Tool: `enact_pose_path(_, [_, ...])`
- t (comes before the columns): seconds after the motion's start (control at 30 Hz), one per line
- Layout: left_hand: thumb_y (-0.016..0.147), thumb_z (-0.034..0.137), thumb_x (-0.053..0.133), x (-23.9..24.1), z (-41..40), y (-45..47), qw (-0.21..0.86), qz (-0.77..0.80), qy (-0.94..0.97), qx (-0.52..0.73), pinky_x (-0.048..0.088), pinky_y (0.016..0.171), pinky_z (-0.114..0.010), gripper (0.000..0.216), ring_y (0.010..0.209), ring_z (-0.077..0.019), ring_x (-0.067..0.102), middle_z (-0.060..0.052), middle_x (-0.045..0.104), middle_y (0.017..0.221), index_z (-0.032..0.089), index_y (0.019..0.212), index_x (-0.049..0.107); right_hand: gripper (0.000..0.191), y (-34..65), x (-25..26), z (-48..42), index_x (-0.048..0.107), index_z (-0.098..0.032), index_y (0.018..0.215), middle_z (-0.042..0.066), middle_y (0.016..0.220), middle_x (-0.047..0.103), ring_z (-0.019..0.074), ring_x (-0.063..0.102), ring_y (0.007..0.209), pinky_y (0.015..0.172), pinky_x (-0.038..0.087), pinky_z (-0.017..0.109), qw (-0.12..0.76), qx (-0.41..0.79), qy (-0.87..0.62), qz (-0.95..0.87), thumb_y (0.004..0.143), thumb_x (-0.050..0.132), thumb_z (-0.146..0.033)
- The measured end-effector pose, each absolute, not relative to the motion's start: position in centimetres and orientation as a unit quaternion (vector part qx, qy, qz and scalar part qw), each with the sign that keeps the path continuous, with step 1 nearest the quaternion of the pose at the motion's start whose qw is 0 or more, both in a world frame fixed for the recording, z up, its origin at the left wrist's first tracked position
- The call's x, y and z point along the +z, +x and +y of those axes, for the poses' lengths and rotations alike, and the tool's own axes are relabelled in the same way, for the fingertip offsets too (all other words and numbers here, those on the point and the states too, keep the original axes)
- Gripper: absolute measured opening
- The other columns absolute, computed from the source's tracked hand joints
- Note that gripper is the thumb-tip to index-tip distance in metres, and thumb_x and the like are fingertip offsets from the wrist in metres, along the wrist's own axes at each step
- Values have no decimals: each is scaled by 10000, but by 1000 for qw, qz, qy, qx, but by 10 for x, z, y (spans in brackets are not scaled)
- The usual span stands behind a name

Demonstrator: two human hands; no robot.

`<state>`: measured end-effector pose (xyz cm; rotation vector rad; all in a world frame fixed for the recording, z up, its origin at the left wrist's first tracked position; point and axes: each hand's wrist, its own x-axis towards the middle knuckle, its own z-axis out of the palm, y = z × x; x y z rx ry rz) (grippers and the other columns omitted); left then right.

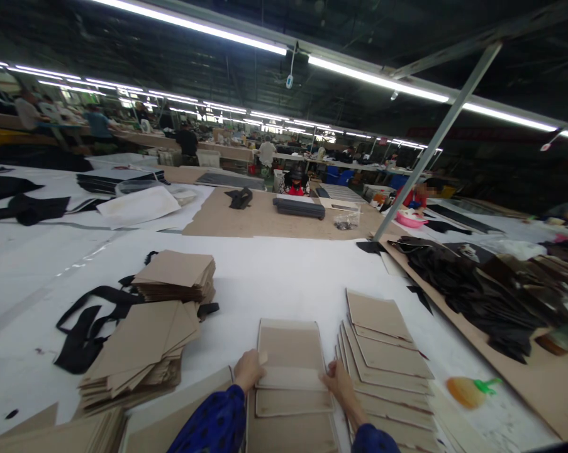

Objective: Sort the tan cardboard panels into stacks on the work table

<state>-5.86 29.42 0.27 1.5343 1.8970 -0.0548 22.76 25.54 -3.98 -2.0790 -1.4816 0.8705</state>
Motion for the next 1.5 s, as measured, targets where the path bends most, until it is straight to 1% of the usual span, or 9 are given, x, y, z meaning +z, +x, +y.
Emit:
enact_pose_path(0.17, [815,339,584,-1,291,-60,343,720,602,-24,469,860,-408,328,996,-202,571,-70,597,1089,150,1081,548,133,231,-37,260,564,-154,774,-29,681,572,126,542,653,627,427,262,183,308,-779,-515,704,667,-202])
enact_pose_path(0.37, [804,304,597,-6,292,-61,350,714,606,-12,470,849,-387,321,989,-196,575,-71,601,1081,143,1077,542,241,236,-29,265,600,-139,966,26,915,635,126,605,733,643,519,297,144,340,-788,-492,866,543,-351])
enact_pose_path(0.53, [785,276,620,-10,294,-63,352,716,603,-3,465,860,-388,321,1002,-200,569,-70,602,1073,138,1065,546,252,232,-23,265,617,-140,821,17,822,654,144,614,785,760,489,349,149,303,-792,-509,881,509,-360])
enact_pose_path(0.7, [770,267,634,-13,295,-64,357,720,595,1,466,849,-382,323,1000,-201,567,-69,600,1071,140,1054,548,378,224,-22,264,619,-166,704,120,827,693,215,631,853,793,414,323,178,269,-797,-511,911,354,-339])
enact_pose_path(0.8, [767,264,637,-13,296,-65,364,717,595,4,470,837,-374,310,980,-195,573,-63,605,1051,141,1040,552,340,223,-23,265,616,-178,758,106,838,698,215,639,858,765,410,295,207,272,-798,-496,890,352,-347])
enact_pose_path(0.97, [766,250,640,-13,297,-67,377,708,598,16,473,836,-371,295,958,-187,579,-59,611,1032,134,1025,557,494,221,-26,265,566,-180,597,70,644,646,220,623,703,651,419,298,261,309,-780,-478,805,363,-579])
enact_pose_path(1.07, [774,253,633,-13,296,-68,381,705,597,23,469,854,-382,289,965,-186,577,-56,614,1027,133,1027,559,501,218,-28,261,593,-167,684,63,680,650,233,619,718,666,436,316,305,332,-758,-471,701,448,-646])
enact_pose_path(1.3, [787,268,625,-9,296,-68,389,715,580,30,468,868,-408,292,989,-197,570,-61,603,1066,141,1043,563,580,208,-26,242,522,-175,1020,117,912,692,271,662,814,604,502,338,395,431,-694,-421,632,552,-605])
enact_pose_path(1.5, [760,270,646,8,292,-72,412,708,568,79,462,841,-385,242,934,-185,582,-54,621,1001,133,948,580,598,209,-18,246,528,-183,937,89,754,718,297,680,770,658,516,396,421,501,-661,-368,512,662,-580])
